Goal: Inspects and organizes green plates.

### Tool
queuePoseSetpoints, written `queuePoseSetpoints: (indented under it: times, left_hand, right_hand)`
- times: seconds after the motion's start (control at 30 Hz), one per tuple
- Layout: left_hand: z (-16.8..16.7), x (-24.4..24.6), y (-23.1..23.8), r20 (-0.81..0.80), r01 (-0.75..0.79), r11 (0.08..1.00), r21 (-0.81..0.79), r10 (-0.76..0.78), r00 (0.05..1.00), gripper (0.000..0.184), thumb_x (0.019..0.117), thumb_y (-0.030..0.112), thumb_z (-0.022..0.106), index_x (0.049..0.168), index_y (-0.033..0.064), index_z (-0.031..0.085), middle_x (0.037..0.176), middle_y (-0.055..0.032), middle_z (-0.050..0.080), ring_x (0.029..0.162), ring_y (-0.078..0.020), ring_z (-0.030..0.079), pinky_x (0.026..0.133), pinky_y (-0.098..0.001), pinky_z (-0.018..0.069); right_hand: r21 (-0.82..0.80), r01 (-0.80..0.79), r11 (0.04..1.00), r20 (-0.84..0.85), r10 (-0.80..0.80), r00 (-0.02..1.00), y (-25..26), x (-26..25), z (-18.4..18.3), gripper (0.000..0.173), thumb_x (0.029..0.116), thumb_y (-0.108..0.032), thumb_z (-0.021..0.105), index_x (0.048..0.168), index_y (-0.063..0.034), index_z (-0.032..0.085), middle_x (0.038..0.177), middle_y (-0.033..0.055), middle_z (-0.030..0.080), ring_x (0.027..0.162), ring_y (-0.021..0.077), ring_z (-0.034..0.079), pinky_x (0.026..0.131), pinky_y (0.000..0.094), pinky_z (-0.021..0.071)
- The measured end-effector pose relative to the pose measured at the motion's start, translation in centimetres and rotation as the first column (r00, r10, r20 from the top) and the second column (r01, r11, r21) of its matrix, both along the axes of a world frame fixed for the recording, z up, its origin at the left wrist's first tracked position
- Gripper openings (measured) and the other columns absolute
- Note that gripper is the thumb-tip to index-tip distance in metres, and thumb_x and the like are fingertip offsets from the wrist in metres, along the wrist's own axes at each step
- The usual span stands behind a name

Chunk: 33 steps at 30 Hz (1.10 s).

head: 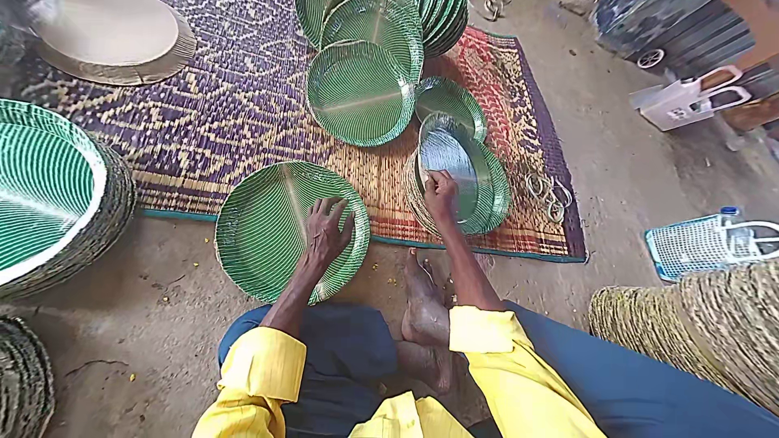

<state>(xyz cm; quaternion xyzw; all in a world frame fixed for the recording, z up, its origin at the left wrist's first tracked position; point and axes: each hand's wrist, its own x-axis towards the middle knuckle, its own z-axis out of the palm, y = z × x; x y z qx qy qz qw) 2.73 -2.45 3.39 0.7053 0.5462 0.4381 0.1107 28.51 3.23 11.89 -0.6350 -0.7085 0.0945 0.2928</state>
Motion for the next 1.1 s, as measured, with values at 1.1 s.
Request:
queuePoseSetpoints:
  times: [1.1]
  left_hand:
    - [-0.2, -0.5, 0.3, -0.231, -0.008, 0.844, -0.537, -0.138, 0.963, 0.033, 0.0971, 0.029, 0.065, 0.113, 0.0011, 0.073, 0.121, -0.0238, 0.066, 0.122, -0.0431, 0.058, 0.096, -0.0606, 0.0456]
  right_hand:
    - [-0.322, 0.137, 0.937, -0.072, -0.169, 0.983, 3.8, 3.0, -4.1, 0.033, 0.1030, -0.024, 0.065, 0.124, 0.0021, 0.068, 0.116, 0.0265, 0.069, 0.105, 0.0419, 0.067, 0.093, 0.0596, 0.0521]
